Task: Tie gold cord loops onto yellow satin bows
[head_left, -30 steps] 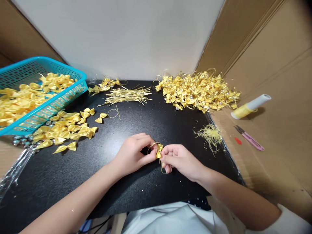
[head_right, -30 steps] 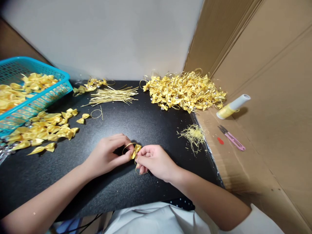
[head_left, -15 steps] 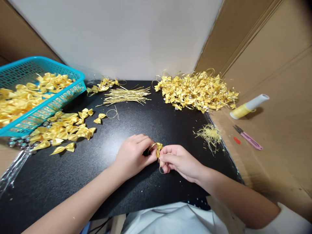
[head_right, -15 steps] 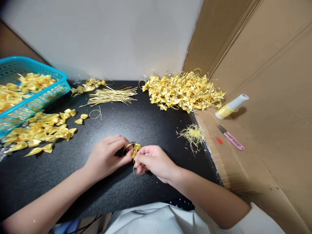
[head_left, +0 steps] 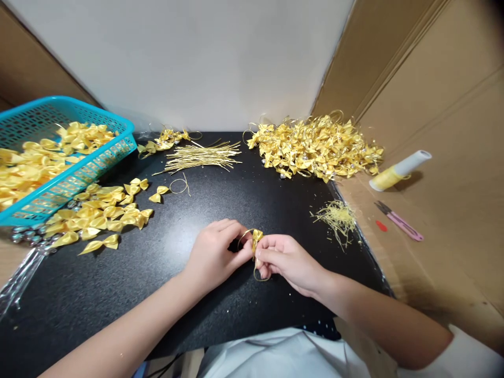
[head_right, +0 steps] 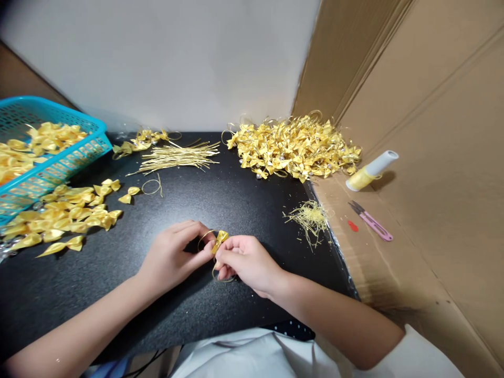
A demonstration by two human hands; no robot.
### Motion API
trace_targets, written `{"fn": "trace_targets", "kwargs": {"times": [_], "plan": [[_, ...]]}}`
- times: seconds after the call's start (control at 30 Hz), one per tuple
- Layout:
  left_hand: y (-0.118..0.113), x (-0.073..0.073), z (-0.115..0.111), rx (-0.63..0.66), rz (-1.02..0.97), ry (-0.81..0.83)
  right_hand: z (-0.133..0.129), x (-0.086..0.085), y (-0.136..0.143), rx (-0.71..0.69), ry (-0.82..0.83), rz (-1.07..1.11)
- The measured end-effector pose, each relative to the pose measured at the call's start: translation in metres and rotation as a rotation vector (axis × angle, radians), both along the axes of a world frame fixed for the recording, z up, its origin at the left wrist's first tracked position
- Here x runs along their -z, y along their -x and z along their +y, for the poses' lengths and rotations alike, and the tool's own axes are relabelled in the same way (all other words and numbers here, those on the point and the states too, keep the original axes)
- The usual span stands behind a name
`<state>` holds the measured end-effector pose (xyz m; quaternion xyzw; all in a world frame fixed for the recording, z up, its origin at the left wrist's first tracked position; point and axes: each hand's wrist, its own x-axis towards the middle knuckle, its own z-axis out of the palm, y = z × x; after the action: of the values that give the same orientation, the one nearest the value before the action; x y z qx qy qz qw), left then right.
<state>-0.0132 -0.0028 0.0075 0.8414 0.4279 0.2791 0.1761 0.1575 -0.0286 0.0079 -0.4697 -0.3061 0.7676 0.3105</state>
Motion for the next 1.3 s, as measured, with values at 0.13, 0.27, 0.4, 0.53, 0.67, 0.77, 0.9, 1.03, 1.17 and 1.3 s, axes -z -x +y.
{"fn": "trace_targets", "kwargs": {"times": [0.13, 0.27, 0.4, 0.53, 0.67, 0.77, 0.9, 1.03, 1.17, 1.3], "plan": [[0.002, -0.002, 0.003, 0.04, -0.012, 0.062, 0.001, 0.0, -0.001, -0.012, 0.007, -0.007], [0.004, -0.003, 0.007, 0.079, -0.001, 0.076, 0.001, 0.001, 0.0, -0.017, 0.009, -0.017], [0.005, -0.004, 0.009, 0.121, -0.01, 0.118, 0.0, 0.002, 0.0, -0.026, 0.004, -0.017], [0.006, -0.005, 0.011, 0.155, -0.013, 0.155, 0.0, 0.003, 0.0, -0.034, -0.004, -0.01], [0.006, -0.003, 0.011, 0.142, 0.004, 0.125, 0.0, 0.004, -0.001, -0.035, -0.003, -0.007], [0.005, -0.001, 0.01, 0.097, 0.027, 0.061, 0.0, 0.003, 0.0, -0.021, 0.0, -0.003], [0.002, 0.002, 0.008, 0.045, 0.029, -0.022, -0.001, 0.004, 0.001, 0.013, -0.012, 0.008], [0.0, 0.003, 0.005, 0.025, 0.021, -0.038, -0.001, 0.006, 0.001, 0.027, -0.037, 0.017], [-0.001, 0.002, 0.004, 0.006, 0.011, -0.013, 0.001, 0.004, 0.0, 0.013, -0.017, 0.009], [0.0, 0.001, 0.003, 0.003, 0.002, 0.023, 0.002, 0.003, -0.002, -0.011, -0.01, 0.009]]}}
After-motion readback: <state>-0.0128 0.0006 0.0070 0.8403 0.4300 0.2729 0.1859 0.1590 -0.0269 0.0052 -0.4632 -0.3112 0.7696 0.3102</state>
